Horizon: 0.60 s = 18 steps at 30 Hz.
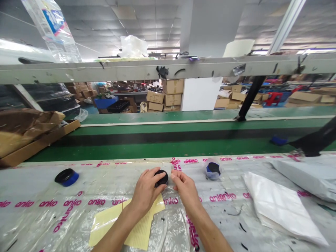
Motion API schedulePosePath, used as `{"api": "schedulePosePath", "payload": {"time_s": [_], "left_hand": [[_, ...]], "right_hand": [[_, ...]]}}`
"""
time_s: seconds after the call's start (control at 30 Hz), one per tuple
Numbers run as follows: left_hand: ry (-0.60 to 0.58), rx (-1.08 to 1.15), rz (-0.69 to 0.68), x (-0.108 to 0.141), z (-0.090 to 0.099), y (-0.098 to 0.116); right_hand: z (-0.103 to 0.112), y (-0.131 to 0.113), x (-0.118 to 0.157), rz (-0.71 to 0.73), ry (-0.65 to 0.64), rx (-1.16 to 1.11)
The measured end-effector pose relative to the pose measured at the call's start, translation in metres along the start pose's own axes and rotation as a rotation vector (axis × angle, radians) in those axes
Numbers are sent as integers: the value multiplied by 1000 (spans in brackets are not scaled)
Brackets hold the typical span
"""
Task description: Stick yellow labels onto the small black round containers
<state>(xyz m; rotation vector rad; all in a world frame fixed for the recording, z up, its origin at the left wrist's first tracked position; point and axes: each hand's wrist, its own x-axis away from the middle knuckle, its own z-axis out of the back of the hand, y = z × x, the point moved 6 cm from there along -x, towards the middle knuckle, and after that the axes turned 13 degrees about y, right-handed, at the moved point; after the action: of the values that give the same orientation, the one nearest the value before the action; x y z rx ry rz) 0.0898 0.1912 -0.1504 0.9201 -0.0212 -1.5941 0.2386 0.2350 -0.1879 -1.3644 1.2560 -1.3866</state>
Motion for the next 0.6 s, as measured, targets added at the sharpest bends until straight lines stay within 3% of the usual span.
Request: {"api": "schedulePosePath", "payload": {"time_s": [0.27, 0.6], "left_hand": [[15, 25, 7, 1, -1, 0], [69, 105, 125, 0, -2, -7]], "right_hand": [[1, 2, -2, -19, 12, -35], [3, 9, -8, -65, 40, -77]]}}
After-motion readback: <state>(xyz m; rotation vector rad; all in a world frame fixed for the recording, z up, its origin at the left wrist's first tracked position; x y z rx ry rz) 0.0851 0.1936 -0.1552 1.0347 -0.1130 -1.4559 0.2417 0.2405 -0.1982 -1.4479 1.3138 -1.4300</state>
